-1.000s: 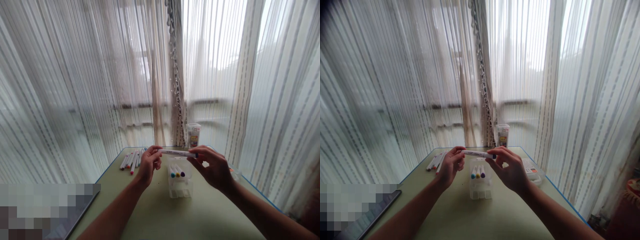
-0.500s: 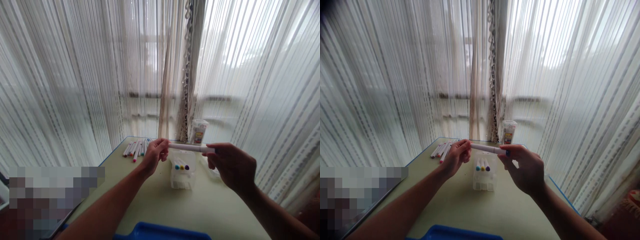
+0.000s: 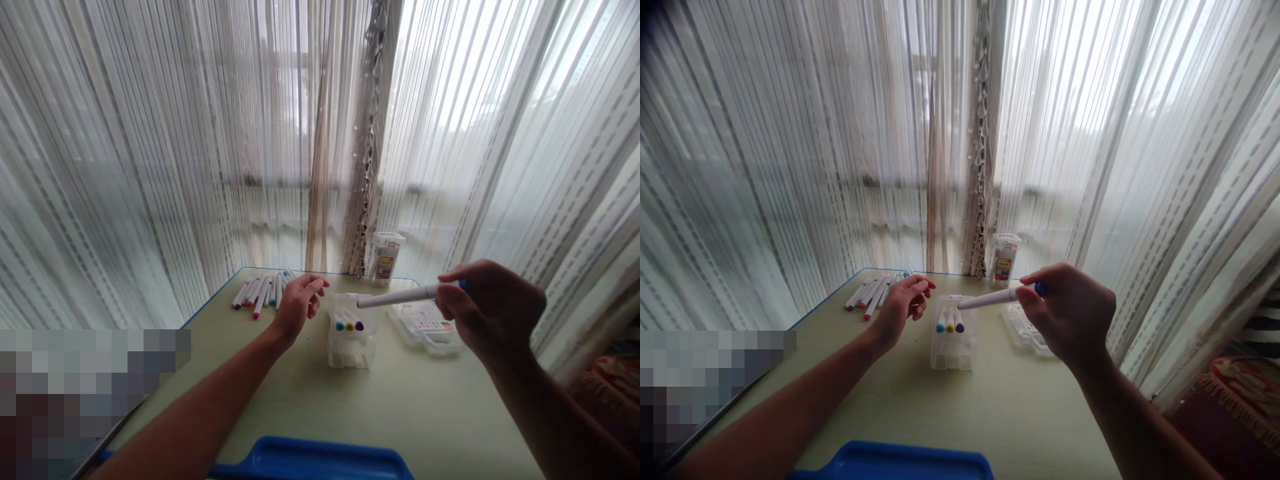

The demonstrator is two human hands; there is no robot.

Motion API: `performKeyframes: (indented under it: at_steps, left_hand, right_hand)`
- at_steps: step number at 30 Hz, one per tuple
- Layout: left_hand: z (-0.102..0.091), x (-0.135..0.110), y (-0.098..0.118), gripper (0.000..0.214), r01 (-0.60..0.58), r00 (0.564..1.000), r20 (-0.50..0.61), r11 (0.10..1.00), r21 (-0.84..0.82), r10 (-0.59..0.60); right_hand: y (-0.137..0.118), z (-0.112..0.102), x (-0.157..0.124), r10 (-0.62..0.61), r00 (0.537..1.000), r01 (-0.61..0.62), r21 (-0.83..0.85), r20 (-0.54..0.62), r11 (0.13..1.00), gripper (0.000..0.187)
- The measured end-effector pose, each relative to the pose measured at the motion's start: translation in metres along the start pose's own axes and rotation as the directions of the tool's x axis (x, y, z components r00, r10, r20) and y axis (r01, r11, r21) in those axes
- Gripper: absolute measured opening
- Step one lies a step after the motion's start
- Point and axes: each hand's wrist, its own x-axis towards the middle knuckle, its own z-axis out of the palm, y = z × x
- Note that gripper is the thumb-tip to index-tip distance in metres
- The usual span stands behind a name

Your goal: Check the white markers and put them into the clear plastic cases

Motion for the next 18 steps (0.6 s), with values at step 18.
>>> performKeyframes:
  at_steps: [18]
  left_hand:
    - [0.001,-0.001,-0.003,0.022,0.010,1.000,0.013,0.999,0.044,-0.011]
  right_hand:
    - [-0.012,0.017,-0.008,-0.271,0.753,0.357,-0.025,0.599,0.934,0.008]
